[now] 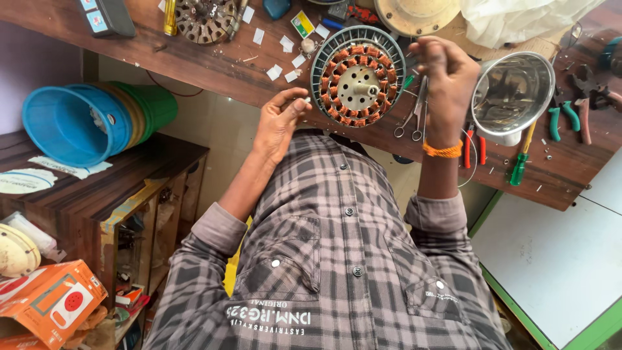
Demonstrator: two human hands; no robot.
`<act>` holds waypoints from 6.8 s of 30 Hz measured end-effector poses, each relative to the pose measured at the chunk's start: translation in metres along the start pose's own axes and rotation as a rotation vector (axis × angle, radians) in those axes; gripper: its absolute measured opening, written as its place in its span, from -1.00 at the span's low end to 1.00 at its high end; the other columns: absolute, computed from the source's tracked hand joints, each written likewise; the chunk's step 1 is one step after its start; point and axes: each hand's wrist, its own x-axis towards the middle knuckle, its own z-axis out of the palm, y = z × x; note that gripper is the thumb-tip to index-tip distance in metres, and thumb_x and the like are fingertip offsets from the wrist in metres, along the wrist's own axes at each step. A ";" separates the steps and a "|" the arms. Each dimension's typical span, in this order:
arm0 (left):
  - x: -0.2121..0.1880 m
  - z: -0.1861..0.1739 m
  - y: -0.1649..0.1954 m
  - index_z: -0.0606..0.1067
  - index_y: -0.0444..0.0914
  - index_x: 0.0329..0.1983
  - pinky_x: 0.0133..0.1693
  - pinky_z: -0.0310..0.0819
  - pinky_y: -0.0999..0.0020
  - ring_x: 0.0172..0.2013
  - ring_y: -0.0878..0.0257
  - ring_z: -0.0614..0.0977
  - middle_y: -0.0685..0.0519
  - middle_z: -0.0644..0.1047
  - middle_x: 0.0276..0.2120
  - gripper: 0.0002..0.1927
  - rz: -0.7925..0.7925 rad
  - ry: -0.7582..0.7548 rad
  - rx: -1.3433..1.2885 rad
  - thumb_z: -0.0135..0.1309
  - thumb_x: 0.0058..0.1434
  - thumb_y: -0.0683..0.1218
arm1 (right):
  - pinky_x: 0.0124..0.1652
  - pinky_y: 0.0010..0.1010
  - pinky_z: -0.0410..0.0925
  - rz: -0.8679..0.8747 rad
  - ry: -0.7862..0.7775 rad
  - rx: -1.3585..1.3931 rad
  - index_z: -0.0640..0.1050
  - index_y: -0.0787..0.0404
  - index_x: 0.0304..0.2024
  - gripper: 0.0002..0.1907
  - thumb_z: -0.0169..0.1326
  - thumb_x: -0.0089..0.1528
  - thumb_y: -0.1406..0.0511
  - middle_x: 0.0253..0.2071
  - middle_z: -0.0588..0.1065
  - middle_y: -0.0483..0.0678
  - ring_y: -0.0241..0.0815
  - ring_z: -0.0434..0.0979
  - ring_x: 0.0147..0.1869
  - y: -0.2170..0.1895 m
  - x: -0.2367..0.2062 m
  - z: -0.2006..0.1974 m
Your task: The person cuts a length of white wire with scissors, then works on a fan motor stator with copper windings, threading and positioning wire around the winding slots by hand. They later handle red, yellow and blue wires, stripping and arranging them at the stator while seated at the workbench.
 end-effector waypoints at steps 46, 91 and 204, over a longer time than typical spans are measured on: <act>0.095 0.077 0.034 0.64 -0.32 -0.14 -0.05 0.54 0.43 -0.13 0.32 0.63 0.06 0.62 -0.18 -0.88 0.441 -0.354 0.772 0.27 0.30 -0.18 | -0.29 -0.60 0.42 0.125 -0.153 0.165 0.60 0.37 -0.24 -0.90 0.22 0.34 0.41 -0.32 0.52 -0.15 -0.44 0.53 -0.30 -0.010 0.008 0.038; 0.076 0.096 0.036 0.62 -0.24 -0.13 -0.24 0.56 0.35 -0.27 0.21 0.66 0.05 0.62 -0.29 -0.86 0.794 -0.290 1.082 0.27 0.24 -0.21 | -0.17 -0.46 0.46 -0.353 -0.116 -0.401 0.63 0.34 -0.09 -0.78 0.34 0.24 0.41 -0.12 0.56 0.05 -0.19 0.55 -0.07 -0.028 0.004 0.031; 0.128 0.141 0.044 0.60 -0.05 -0.03 -0.40 0.42 0.36 -0.49 0.26 0.55 0.25 0.56 -0.37 -0.68 1.341 -0.742 1.387 0.26 0.12 -0.02 | -0.21 -0.28 0.39 -0.445 0.055 -0.568 0.51 0.36 -0.25 -0.83 0.29 0.23 0.49 -0.26 0.52 0.03 -0.07 0.54 -0.20 0.013 -0.016 0.027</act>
